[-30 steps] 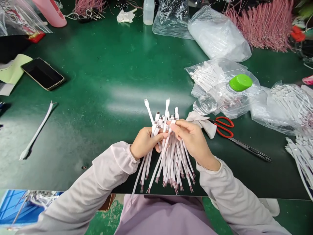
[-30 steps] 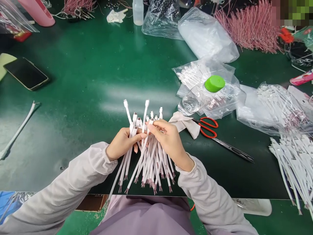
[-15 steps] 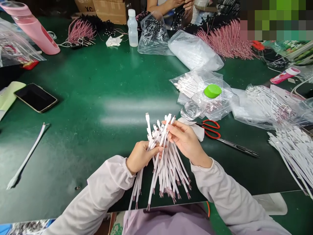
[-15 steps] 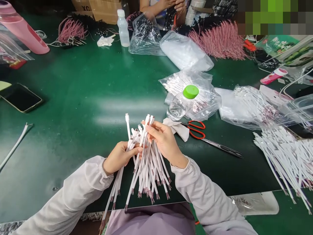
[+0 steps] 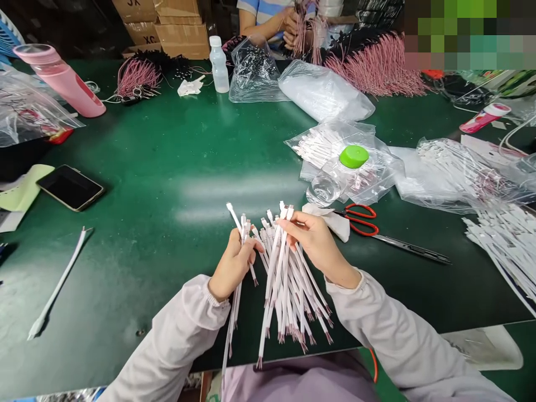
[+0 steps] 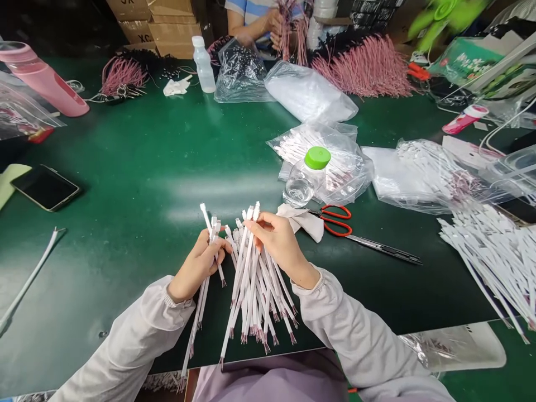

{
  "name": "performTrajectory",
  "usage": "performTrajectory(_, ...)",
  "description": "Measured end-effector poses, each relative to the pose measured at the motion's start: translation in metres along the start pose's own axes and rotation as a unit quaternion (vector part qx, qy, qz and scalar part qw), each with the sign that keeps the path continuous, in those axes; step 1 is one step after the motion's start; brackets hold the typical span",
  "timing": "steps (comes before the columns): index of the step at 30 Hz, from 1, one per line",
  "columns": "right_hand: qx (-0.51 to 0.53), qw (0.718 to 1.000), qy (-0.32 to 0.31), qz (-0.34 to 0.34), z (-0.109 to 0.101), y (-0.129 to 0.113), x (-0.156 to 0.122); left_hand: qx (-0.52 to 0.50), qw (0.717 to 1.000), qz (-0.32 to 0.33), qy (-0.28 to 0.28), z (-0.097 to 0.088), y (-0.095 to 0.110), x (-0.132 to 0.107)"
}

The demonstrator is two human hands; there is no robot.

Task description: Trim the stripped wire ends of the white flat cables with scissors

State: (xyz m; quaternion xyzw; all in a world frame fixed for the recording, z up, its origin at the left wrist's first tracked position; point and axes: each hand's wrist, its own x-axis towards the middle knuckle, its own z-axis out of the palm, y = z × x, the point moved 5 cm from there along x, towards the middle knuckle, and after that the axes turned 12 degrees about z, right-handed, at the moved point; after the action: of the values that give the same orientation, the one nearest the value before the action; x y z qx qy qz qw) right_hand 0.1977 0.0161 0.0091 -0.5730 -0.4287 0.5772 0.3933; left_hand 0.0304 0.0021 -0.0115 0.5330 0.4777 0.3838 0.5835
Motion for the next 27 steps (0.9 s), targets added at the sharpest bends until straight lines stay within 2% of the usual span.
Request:
performTrajectory(3, -0.011, 1.000, -0.011, 0.018, 0.001, 0.005, 0.002, -0.043, 0.999, -0.018, -0.005, -0.002, -0.003, 0.001)
performTrajectory(7, -0.019, 0.999, -0.025, 0.036, 0.001, 0.012, 0.006, -0.072, 0.997, -0.006, -0.023, -0.002, -0.002, 0.002)
performTrajectory(11, 0.042, 0.992, -0.093, 0.079, 0.006, 0.015, 0.008, -0.063, 0.998, 0.014, -0.027, 0.002, 0.002, 0.002)
performTrajectory(15, 0.054, 0.984, -0.138, 0.101, 0.016, 0.011, 0.001, -0.085, 0.996, 0.000, 0.009, 0.002, 0.002, 0.002)
performTrajectory(18, -0.006, 0.987, -0.137, 0.088, 0.025, 0.008, -0.006, -0.160, 0.986, -0.029, 0.038, 0.002, 0.001, 0.002)
performTrajectory(20, -0.053, 0.986, -0.134, 0.088, 0.030, 0.009, -0.009, -0.193, 0.980, -0.041, 0.031, 0.004, 0.001, 0.002)
performTrajectory(24, -0.120, 0.983, -0.121, 0.065, 0.032, 0.010, -0.012, -0.193, 0.980, -0.047, 0.013, 0.005, 0.004, 0.003)
performTrajectory(27, -0.064, 0.995, -0.077, 0.022, 0.017, -0.001, -0.011, -0.190, 0.981, -0.041, 0.022, -0.001, 0.005, 0.005)
